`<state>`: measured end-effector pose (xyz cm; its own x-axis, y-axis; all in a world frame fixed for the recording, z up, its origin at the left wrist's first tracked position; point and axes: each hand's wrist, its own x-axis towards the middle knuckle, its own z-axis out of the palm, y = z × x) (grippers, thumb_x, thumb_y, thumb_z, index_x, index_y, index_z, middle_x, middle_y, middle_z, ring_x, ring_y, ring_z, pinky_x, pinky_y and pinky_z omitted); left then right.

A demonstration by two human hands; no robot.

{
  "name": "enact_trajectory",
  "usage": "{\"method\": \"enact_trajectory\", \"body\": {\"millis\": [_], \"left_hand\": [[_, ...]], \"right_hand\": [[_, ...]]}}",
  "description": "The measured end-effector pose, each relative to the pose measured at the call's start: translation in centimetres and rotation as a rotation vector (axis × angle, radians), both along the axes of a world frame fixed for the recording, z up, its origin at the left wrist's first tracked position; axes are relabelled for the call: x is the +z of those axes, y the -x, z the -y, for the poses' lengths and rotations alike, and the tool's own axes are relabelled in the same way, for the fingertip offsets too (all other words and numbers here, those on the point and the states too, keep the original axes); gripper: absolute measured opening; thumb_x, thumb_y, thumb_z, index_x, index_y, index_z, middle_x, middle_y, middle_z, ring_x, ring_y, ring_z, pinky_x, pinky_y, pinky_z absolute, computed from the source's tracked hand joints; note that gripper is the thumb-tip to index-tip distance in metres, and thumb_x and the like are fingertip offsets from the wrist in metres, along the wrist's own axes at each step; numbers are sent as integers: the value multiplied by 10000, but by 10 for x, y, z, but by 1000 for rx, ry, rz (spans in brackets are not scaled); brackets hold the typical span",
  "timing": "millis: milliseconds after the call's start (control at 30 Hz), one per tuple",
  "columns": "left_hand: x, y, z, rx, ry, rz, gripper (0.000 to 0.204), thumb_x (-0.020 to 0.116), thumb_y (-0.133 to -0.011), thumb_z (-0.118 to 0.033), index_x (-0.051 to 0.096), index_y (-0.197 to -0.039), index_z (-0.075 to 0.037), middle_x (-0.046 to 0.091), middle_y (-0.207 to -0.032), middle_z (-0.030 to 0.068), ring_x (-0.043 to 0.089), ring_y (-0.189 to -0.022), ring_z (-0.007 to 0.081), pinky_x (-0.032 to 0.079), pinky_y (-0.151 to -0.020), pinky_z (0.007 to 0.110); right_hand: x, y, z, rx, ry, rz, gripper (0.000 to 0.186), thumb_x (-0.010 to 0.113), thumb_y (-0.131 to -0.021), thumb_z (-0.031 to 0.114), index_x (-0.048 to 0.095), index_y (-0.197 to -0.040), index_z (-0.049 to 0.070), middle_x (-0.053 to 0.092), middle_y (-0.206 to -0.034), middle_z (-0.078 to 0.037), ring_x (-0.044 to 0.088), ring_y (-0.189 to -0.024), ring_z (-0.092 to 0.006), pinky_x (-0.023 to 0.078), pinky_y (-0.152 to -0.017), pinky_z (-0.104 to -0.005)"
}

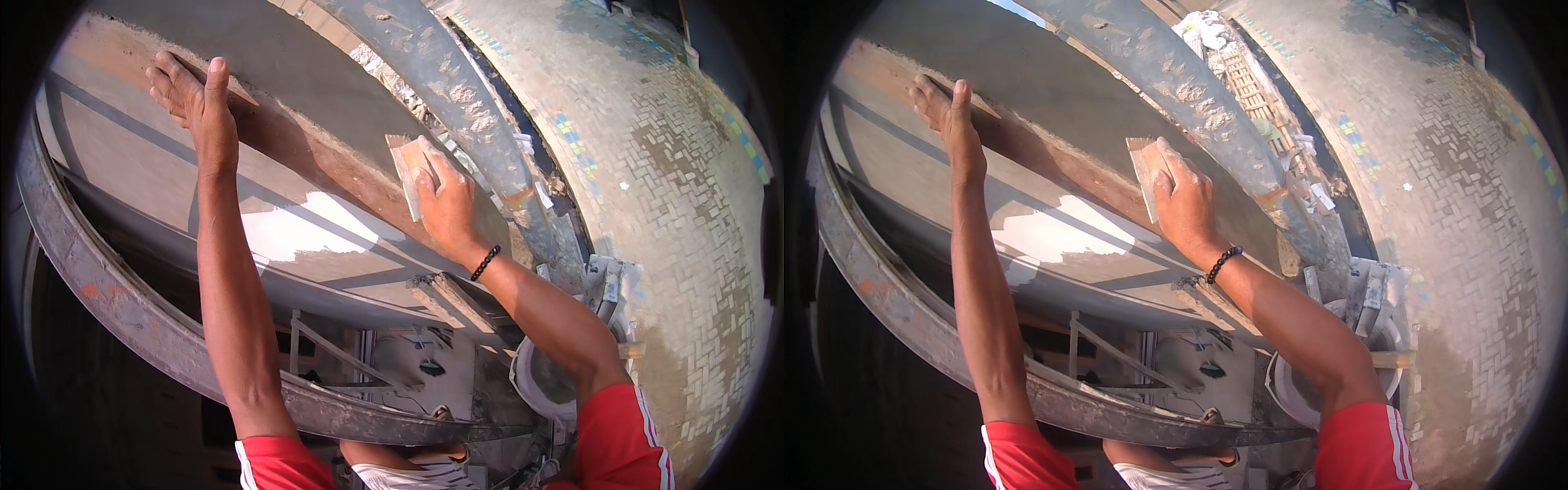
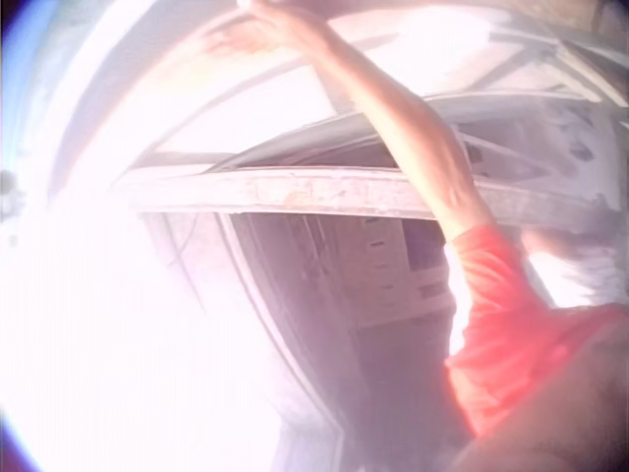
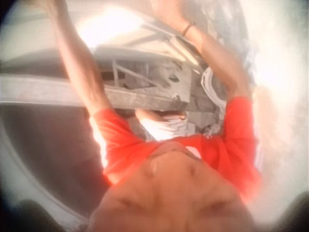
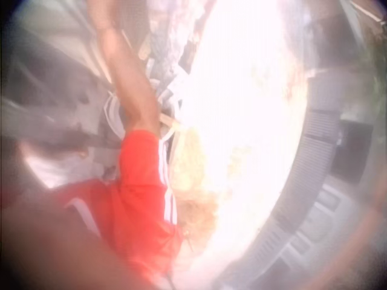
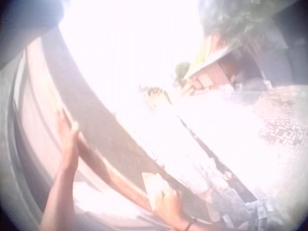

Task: The person applies and smooths wet plaster onto a curved wall section using a trowel. They repeatedly scoop plaster from a bucket and spread it evenly along the surface, working methodically from one end to the other.

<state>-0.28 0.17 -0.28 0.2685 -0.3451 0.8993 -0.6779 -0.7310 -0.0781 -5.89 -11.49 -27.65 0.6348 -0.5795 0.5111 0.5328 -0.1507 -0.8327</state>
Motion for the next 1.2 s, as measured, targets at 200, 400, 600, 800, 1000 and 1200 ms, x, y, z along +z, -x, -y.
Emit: {"method": "enact_trajectory", "body": {"millis": [200, 400, 600, 800, 1000, 1200], "left_hand": [[3, 1, 8, -23, -5, 5, 1029, 420, -855, -739, 28, -1545, -83, -99, -1588, 221, -160, -1456, 390, -45, -1149, 571], [6, 0, 6, -31, -39, 18, 1016, 444, -867, -698, 28, -1542, -63, -103, -1591, 218, -151, -1461, 381, -35, -1154, 549], [4, 3, 4, -18, -43, -5, 1011, 465, -870, -667, 29, -1540, -47, -97, -1594, 216, -142, -1466, 368, -28, -1155, 534], [6, 4, 13, -39, -44, 17, 997, 472, -880, -652, 32, -1540, -48, -97, -1595, 213, -143, -1467, 360, -31, -1157, 522], [5, 4, 1, 10, -45, -4, 1015, 479, -872, -666, 23, -1541, -53, -107, -1594, 211, -161, -1462, 369, -39, -1153, 540], [5, 7, 8, -4, -28, -27, 1016, 473, -875, -675, 16, -1540, -59, -119, -1590, 214, -170, -1458, 377, -50, -1149, 555]], "right_hand": [[11, -27, 19, -28, 41, -191, 449, 546, -909, 126, 516, -1350, 49, 612, -1213, -231, 547, -1107, -428, 390, -1012, -473], [20, -10, 12, -56, 79, -41, 443, 558, -905, 134, 526, -1334, 28, 626, -1172, -234, 587, -1029, -414, 434, -947, -473], [-7, -5, 6, -63, 38, -104, 444, 565, -891, 140, 540, -1309, -6, 638, -1131, -255, 617, -990, -420, 461, -914, -474], [18, -27, 28, -61, 75, -190, 447, 561, -891, 138, 538, -1310, -13, 631, -1139, -264, 601, -1052, -420, 449, -947, -465], [32, -6, 5, -9, 18, -55, 442, 556, -899, 133, 531, -1317, -9, 641, -1098, -270, 593, -1037, -436, 443, -945, -477], [36, -24, 22, -24, 53, -159, 443, 569, -891, 135, 545, -1316, 12, 628, -1141, -275, 588, -1056, -440, 433, -962, -468]]}}
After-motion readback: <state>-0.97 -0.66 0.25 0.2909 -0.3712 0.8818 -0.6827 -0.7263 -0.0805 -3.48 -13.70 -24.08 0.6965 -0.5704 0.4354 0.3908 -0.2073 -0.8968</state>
